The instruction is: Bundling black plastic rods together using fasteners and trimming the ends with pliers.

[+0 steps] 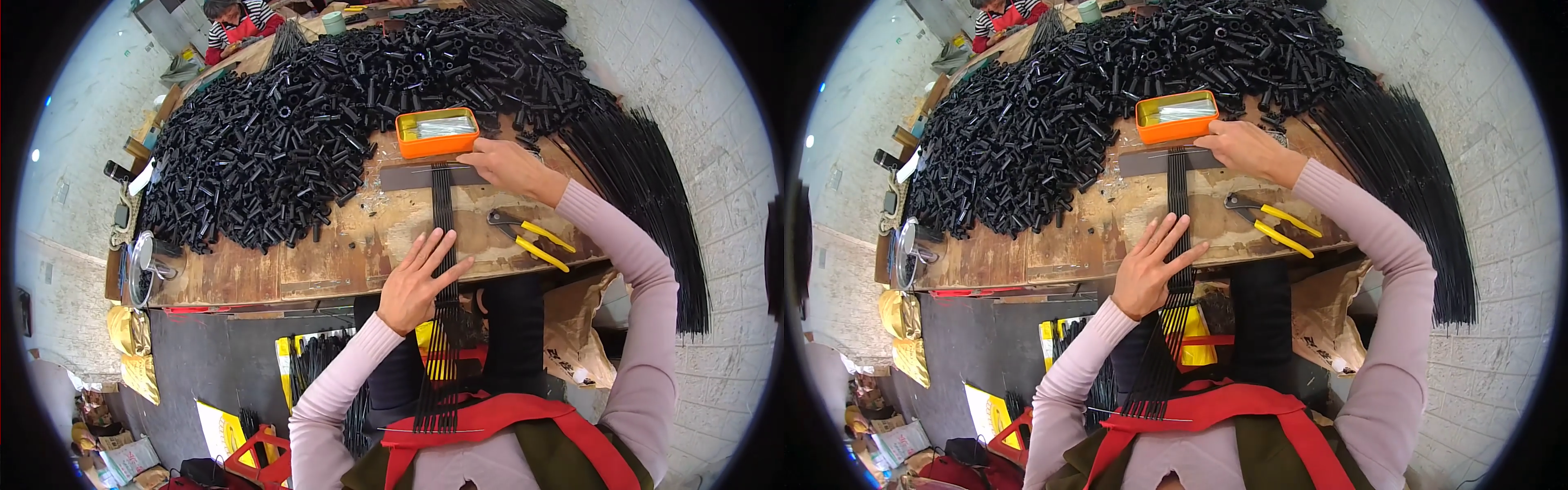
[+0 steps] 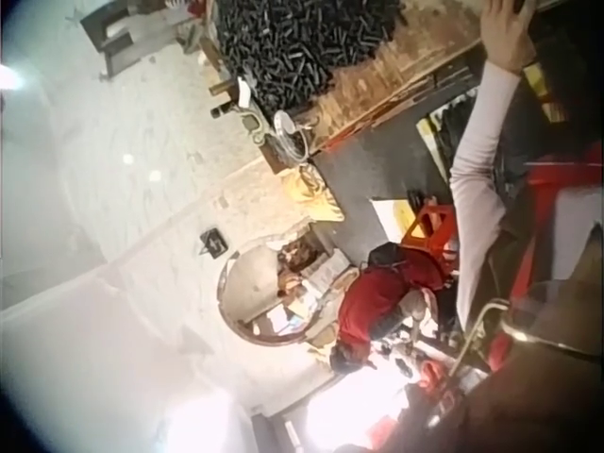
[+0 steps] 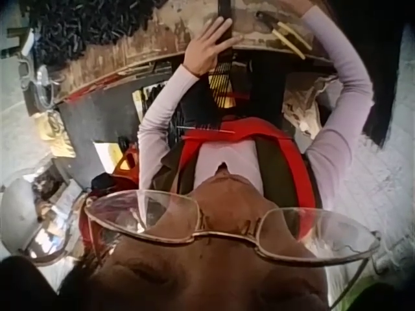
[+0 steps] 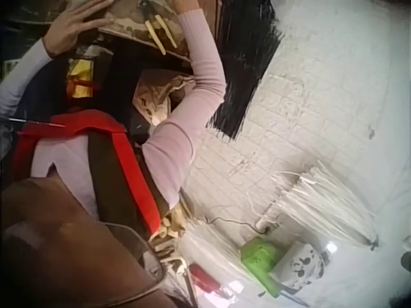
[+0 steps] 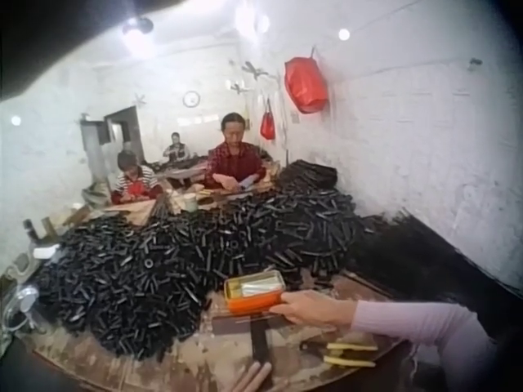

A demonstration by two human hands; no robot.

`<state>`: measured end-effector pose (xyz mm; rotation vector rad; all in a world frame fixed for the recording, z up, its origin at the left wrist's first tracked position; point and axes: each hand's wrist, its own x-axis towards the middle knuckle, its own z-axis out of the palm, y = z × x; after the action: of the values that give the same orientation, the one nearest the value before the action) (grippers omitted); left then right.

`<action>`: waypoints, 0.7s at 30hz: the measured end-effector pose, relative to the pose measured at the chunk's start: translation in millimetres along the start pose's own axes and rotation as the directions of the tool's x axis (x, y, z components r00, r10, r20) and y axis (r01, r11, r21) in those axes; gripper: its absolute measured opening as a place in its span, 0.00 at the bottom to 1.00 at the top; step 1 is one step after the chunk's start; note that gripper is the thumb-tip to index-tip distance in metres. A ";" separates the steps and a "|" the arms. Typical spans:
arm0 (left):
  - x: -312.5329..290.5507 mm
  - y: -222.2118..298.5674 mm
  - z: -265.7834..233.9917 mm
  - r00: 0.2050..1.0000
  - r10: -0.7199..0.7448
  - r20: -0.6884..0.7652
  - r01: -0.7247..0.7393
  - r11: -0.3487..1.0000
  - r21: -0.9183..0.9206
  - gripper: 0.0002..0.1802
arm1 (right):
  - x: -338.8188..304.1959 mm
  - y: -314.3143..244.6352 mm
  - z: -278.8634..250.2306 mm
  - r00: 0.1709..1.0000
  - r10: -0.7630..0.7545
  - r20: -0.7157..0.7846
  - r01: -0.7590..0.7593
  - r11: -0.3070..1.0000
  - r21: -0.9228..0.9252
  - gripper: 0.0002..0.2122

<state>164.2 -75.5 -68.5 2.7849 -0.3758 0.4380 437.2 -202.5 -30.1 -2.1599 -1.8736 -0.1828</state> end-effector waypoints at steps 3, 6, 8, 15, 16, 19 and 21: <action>0.1 1.0 1.8 1.000 -0.012 -0.009 0.012 1.000 -0.017 0.47 | -0.7 -0.3 -0.3 1.000 0.018 0.004 -0.018 1.000 0.021 0.14; 1.0 1.8 1.0 1.000 -0.013 0.000 0.013 1.000 -0.008 0.47 | -2.6 -0.4 -0.1 1.000 0.019 -0.009 -0.018 1.000 0.022 0.15; 0.9 1.7 0.5 1.000 -0.017 0.002 0.017 1.000 -0.016 0.47 | -2.3 -3.1 -2.0 1.000 0.027 -0.002 -0.026 0.999 0.019 0.15; 0.8 1.1 0.5 1.000 -0.021 -0.004 0.021 0.998 -0.056 0.47 | 3.1 -3.8 4.1 0.998 -0.051 -0.033 0.050 0.998 -0.030 0.15; 1.1 1.3 -0.1 1.000 -0.022 -0.005 0.021 0.998 -0.057 0.47 | 3.5 -1.6 5.1 0.998 -0.051 -0.032 0.050 0.998 -0.030 0.15; 0.4 1.6 -0.1 1.000 -0.023 -0.009 0.023 0.998 -0.055 0.47 | 4.5 -1.4 3.6 0.997 -0.065 -0.035 0.066 0.998 0.014 0.15; 0.0 1.4 1.2 1.000 -0.029 -0.013 0.028 0.998 -0.058 0.47 | 4.8 -2.1 1.1 0.999 -0.037 -0.001 0.037 0.998 0.060 0.15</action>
<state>164.1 -77.2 -69.3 2.7268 -0.3399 0.4329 435.8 -197.3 -29.6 -2.0872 -1.8956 -0.1324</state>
